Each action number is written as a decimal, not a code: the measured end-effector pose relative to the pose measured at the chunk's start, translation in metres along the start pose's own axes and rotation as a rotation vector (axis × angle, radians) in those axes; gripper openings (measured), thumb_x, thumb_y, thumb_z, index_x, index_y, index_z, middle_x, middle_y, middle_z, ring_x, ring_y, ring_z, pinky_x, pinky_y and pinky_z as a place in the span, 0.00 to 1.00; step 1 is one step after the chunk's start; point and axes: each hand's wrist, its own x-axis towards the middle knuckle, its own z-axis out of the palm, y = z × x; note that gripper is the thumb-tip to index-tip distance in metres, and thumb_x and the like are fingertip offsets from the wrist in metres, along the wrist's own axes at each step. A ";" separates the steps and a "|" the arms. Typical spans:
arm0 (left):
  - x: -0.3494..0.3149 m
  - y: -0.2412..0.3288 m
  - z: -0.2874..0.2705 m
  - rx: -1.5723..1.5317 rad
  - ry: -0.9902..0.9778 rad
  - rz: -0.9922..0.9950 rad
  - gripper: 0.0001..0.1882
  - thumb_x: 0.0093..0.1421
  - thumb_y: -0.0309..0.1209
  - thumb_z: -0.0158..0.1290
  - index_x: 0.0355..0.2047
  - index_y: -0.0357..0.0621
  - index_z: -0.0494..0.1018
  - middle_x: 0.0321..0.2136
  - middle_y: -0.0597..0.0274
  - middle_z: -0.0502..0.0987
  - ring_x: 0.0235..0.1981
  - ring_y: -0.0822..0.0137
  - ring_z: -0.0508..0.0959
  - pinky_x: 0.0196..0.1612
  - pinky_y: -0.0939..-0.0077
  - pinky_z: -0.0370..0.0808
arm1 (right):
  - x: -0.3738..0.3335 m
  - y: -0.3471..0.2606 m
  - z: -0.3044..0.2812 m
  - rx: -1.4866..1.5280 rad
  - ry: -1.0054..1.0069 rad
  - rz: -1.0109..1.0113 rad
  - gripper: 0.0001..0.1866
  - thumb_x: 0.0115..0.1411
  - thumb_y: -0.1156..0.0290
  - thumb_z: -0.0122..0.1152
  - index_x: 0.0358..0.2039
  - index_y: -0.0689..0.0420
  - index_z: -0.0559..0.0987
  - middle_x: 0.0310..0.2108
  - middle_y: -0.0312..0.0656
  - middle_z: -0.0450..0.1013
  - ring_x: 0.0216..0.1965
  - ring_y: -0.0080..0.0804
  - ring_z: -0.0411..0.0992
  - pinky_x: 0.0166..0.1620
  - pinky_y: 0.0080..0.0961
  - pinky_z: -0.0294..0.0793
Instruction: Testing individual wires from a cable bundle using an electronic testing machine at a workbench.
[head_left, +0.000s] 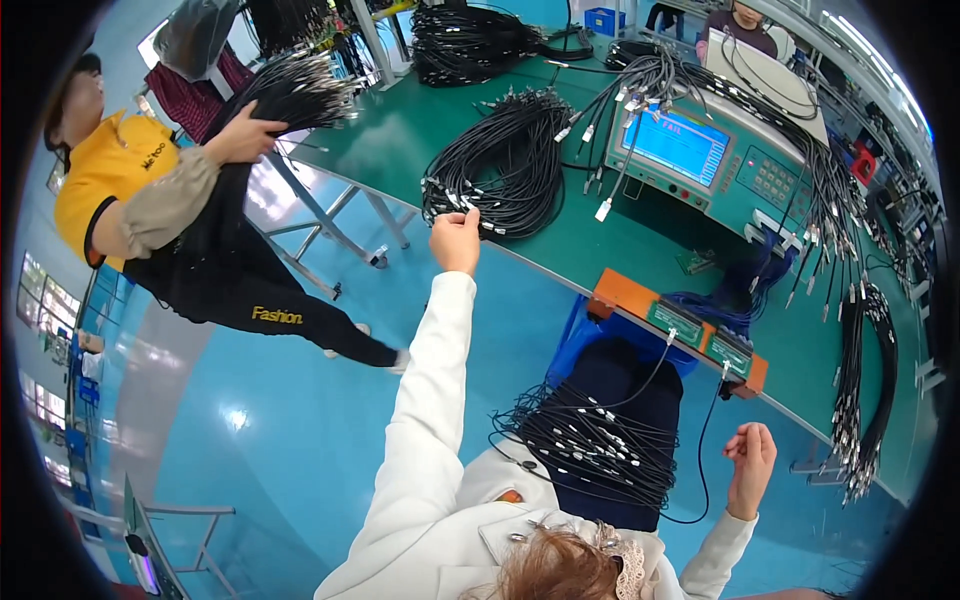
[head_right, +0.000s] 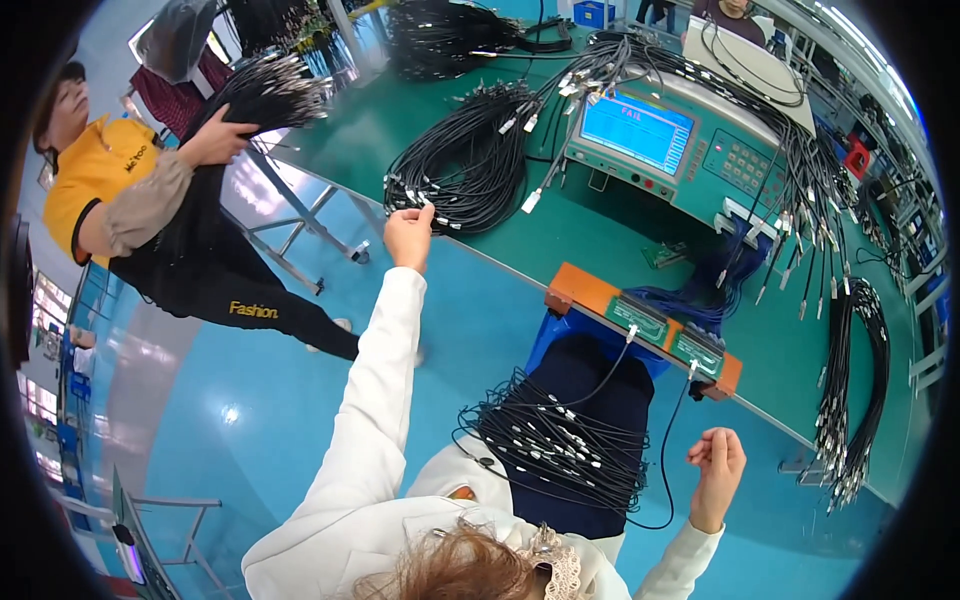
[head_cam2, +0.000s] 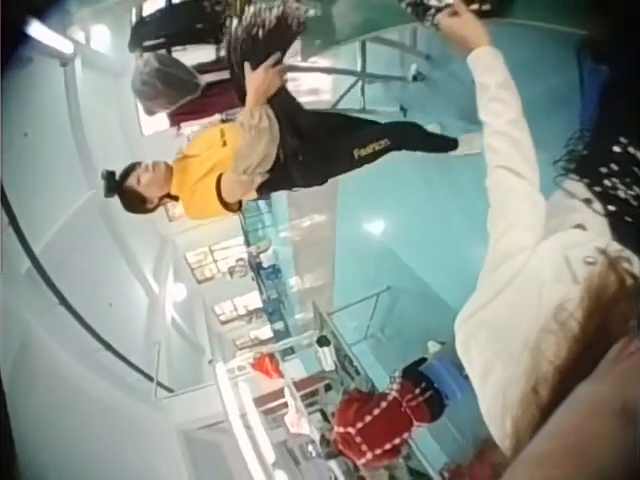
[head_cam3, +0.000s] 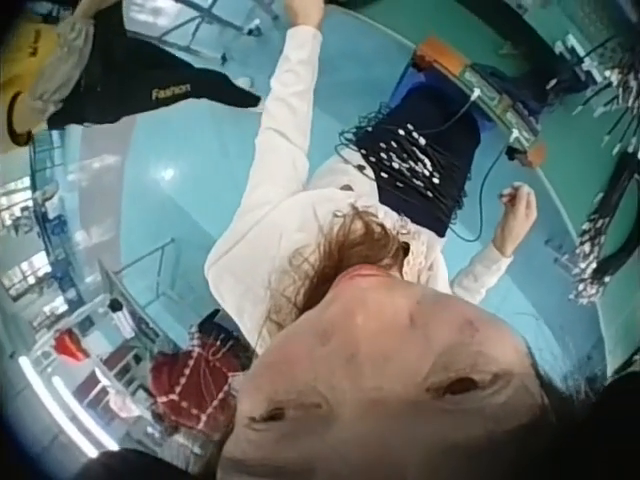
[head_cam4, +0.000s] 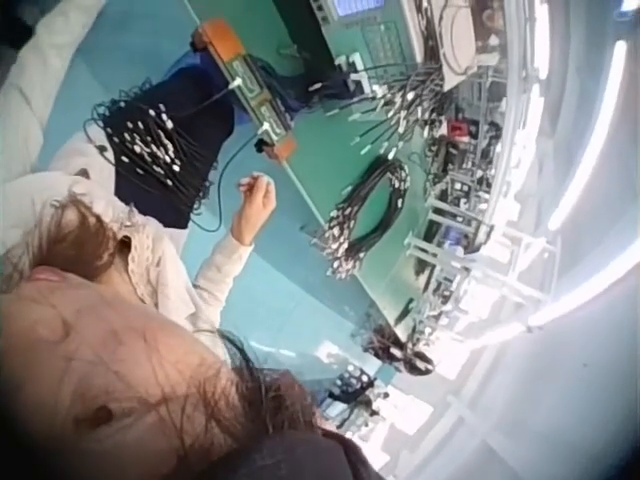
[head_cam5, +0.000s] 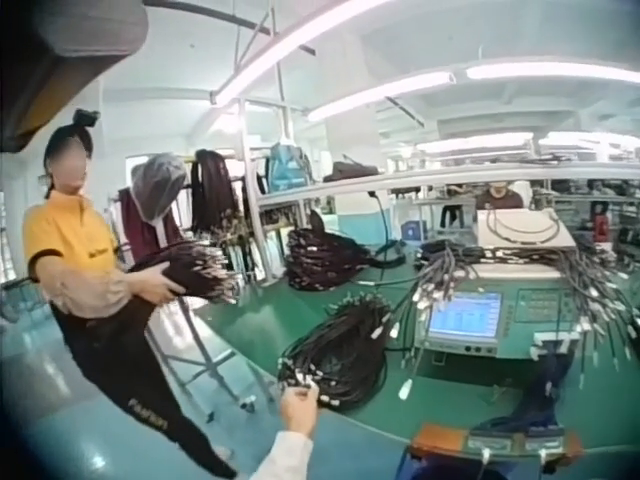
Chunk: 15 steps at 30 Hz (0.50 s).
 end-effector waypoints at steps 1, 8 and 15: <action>0.006 -0.006 0.000 -0.054 -0.024 -0.047 0.18 0.46 0.41 0.62 0.25 0.37 0.75 0.22 0.55 0.78 0.25 0.59 0.79 0.33 0.67 0.74 | -0.002 -0.002 0.000 0.001 0.003 -0.006 0.12 0.66 0.66 0.46 0.29 0.60 0.71 0.19 0.35 0.67 0.20 0.19 0.64 0.26 0.16 0.65; 0.014 0.025 -0.038 -0.554 -0.285 -0.404 0.07 0.48 0.29 0.58 0.20 0.40 0.72 0.16 0.67 0.71 0.12 0.79 0.63 0.13 0.81 0.54 | -0.014 -0.025 0.050 -0.065 -0.105 -0.056 0.11 0.64 0.70 0.47 0.29 0.63 0.71 0.19 0.37 0.69 0.21 0.19 0.67 0.26 0.15 0.65; -0.097 0.093 -0.072 -0.991 -0.711 -0.488 0.03 0.58 0.24 0.47 0.29 0.37 0.69 0.32 0.55 0.75 0.31 0.68 0.74 0.36 0.76 0.74 | -0.013 -0.021 0.118 0.097 -0.491 0.057 0.15 0.66 0.66 0.45 0.46 0.66 0.68 0.36 0.46 0.74 0.37 0.29 0.74 0.43 0.24 0.74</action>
